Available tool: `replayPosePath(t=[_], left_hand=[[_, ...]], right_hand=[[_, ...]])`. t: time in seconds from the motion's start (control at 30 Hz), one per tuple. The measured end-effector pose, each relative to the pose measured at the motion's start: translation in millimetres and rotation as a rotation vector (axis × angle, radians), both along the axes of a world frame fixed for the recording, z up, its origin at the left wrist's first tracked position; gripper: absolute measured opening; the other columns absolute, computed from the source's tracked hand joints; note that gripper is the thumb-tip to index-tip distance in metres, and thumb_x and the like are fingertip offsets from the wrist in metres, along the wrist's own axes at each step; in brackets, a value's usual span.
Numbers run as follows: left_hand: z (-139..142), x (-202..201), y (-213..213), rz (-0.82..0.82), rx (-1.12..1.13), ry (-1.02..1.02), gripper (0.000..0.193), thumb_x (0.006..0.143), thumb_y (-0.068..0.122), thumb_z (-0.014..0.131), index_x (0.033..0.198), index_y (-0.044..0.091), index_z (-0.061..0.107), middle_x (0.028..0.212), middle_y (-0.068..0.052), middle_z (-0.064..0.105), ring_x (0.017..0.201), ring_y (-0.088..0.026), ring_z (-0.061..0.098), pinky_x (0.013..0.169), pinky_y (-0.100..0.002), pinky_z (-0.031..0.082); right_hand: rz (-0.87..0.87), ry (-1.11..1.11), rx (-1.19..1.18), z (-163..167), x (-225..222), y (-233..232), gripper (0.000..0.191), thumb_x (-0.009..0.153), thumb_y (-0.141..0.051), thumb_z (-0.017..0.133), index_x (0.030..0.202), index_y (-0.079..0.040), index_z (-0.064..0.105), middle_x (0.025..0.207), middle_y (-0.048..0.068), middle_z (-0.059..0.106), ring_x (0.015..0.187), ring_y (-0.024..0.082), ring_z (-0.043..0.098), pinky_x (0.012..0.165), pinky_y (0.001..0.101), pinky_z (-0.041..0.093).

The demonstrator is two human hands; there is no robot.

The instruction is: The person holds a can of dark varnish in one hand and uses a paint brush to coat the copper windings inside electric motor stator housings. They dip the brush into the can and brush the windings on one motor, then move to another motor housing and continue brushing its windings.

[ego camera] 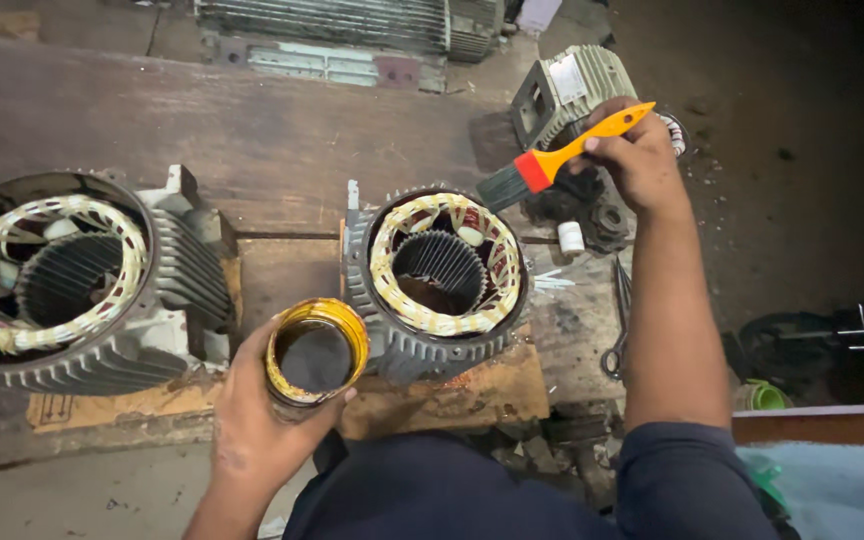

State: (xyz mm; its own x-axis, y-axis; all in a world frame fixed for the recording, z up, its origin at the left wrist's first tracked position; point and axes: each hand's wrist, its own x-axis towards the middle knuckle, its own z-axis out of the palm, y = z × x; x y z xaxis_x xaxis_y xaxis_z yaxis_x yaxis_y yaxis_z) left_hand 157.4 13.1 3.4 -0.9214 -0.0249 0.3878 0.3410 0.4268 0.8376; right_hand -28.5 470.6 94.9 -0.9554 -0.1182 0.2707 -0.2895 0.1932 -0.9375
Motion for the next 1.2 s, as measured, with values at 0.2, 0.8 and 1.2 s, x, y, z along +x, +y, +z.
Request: replayPosePath(t=[0.2, 0.8, 1.2], left_hand=[[3.8, 3.6, 4.3, 0.036, -0.055, 0.044, 0.093, 0.060, 0.025, 0.093, 0.137, -0.003, 0.049, 0.123, -0.024, 0.066, 0.113, -0.038, 0.068, 0.095, -0.045, 0.053], [3.9, -10.2, -36.2, -0.024, -0.020, -0.004, 0.094, 0.061, 0.024, 0.092, 0.140, -0.002, 0.047, 0.126, -0.023, 0.066, 0.115, -0.036, 0.068, 0.096, -0.044, 0.054], [-5.6, -48.3, -77.0, -0.140, 0.042, 0.040, 0.092, 0.060, 0.022, 0.093, 0.139, 0.001, 0.049, 0.130, -0.021, 0.064, 0.119, -0.036, 0.065, 0.098, -0.044, 0.052]], right_hand=[[0.092, 0.308, 0.579, -9.6, 0.4, -53.6, 0.029, 0.089, -0.007, 0.074, 0.115, 0.001, 0.062, 0.103, 0.012, 0.067, 0.094, 0.021, 0.065, 0.084, 0.0328, 0.053], [0.298, 0.486, 0.881, 23.7, 51.9, -148.2, 0.025, 0.087, -0.005, 0.070, 0.110, -0.004, 0.063, 0.096, 0.013, 0.062, 0.092, 0.034, 0.065, 0.080, 0.0430, 0.053], [0.052, 0.364, 1.136, 8.5, 80.5, -174.8, 0.031, 0.081, -0.008, 0.069, 0.112, -0.007, 0.067, 0.102, 0.014, 0.065, 0.091, 0.038, 0.067, 0.076, 0.0463, 0.055]])
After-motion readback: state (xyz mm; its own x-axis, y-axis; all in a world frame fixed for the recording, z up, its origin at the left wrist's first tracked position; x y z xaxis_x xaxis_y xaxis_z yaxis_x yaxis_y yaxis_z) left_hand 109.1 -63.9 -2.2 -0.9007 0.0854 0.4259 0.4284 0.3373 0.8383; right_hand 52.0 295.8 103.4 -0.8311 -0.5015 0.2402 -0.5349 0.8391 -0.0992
